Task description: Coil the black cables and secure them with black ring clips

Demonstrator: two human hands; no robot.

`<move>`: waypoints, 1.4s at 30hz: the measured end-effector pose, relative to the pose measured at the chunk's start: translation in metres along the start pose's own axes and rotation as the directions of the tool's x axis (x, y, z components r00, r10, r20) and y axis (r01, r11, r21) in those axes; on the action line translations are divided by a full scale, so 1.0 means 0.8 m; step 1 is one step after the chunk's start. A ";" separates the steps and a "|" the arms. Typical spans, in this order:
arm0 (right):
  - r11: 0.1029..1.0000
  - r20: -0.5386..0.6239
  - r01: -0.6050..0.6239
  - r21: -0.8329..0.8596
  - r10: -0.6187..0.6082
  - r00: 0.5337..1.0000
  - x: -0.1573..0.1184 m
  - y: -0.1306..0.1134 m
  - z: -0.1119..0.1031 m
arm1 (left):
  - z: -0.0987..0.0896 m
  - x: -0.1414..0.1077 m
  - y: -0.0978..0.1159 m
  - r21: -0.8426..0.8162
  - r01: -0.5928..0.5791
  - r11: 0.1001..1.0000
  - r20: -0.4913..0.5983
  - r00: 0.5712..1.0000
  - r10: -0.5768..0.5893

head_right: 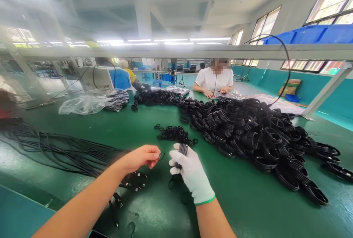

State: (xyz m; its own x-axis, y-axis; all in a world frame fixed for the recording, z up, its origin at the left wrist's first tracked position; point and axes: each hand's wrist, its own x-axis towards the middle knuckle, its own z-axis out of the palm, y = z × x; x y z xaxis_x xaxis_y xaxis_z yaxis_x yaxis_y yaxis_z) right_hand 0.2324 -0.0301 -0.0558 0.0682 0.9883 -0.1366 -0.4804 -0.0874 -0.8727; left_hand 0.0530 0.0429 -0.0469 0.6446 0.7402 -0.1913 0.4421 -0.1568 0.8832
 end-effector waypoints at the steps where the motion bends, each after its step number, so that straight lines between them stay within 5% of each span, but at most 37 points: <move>1: 1.000 0.002 -0.011 -0.023 0.011 1.000 0.001 0.005 0.005 | 0.004 -0.006 0.002 -0.056 -0.007 0.998 -0.012 1.000 0.006; 9: 0.999 -0.026 0.012 -0.036 -0.013 1.000 0.005 0.042 0.037 | 0.052 -0.023 -0.006 -0.143 -0.052 0.988 -0.265 0.964 0.013; 11: 0.992 0.093 -0.064 0.113 0.053 0.994 0.002 0.043 0.033 | 0.057 -0.030 -0.007 -0.186 -0.071 0.980 -0.305 0.952 0.011; 13: 0.940 0.356 -0.207 0.271 0.102 0.929 -0.004 0.041 0.026 | 0.058 -0.044 -0.003 -0.390 -0.121 0.913 -0.285 0.959 0.005; 15: 0.893 0.604 -0.332 0.304 0.089 0.792 -0.010 0.035 0.023 | 0.054 -0.064 0.004 -0.638 -0.172 0.750 -0.221 0.975 0.035; 17: 0.909 0.695 -0.342 0.240 0.085 0.714 -0.017 0.027 0.024 | 0.045 -0.080 0.010 -0.763 -0.184 0.620 -0.139 0.983 0.121; 18: 0.923 0.706 -0.324 0.210 0.086 0.703 -0.020 0.024 0.026 | 0.039 -0.086 0.011 -0.760 -0.171 0.627 -0.088 0.983 0.161; 20: 0.955 0.687 -0.252 0.156 0.079 0.723 -0.024 0.018 0.030 | 0.026 -0.090 0.011 -0.622 -0.138 0.770 0.010 0.983 0.184; 23: 0.987 0.637 -0.136 0.090 0.048 0.770 -0.024 0.015 0.033 | 0.007 -0.088 0.012 -0.160 -0.082 0.984 0.050 0.995 0.091; 27: 0.998 0.482 -0.042 -0.042 0.057 0.875 -0.021 0.012 0.033 | -0.005 -0.094 0.027 0.252 -0.114 0.961 0.033 0.993 0.109; 30: 0.989 0.326 0.022 -0.148 0.027 0.945 -0.022 0.009 0.033 | -0.007 -0.099 0.039 0.334 -0.113 0.936 -0.077 0.986 0.147; 33: 0.970 0.328 0.010 -0.243 0.072 0.942 -0.024 0.009 0.035 | -0.008 -0.099 0.041 0.309 -0.071 0.948 -0.151 0.981 0.123; 38: 0.918 0.403 -0.026 -0.397 0.200 0.893 -0.019 0.029 0.037 | 0.002 -0.095 0.040 0.263 -0.091 0.961 -0.100 0.988 0.121; 42: 0.946 0.288 0.046 -0.322 0.051 0.956 -0.012 0.056 0.035 | 0.018 -0.091 0.047 0.407 -0.084 0.910 -0.075 0.989 0.125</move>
State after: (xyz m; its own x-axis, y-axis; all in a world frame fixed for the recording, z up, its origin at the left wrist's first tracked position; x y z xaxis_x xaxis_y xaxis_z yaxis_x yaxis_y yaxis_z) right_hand 0.1859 -0.0403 -0.0801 -0.2109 0.9767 -0.0406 -0.1700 -0.0776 -0.9824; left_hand 0.0316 -0.0265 -0.0056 0.6463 0.7616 -0.0465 0.6016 -0.4711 0.6450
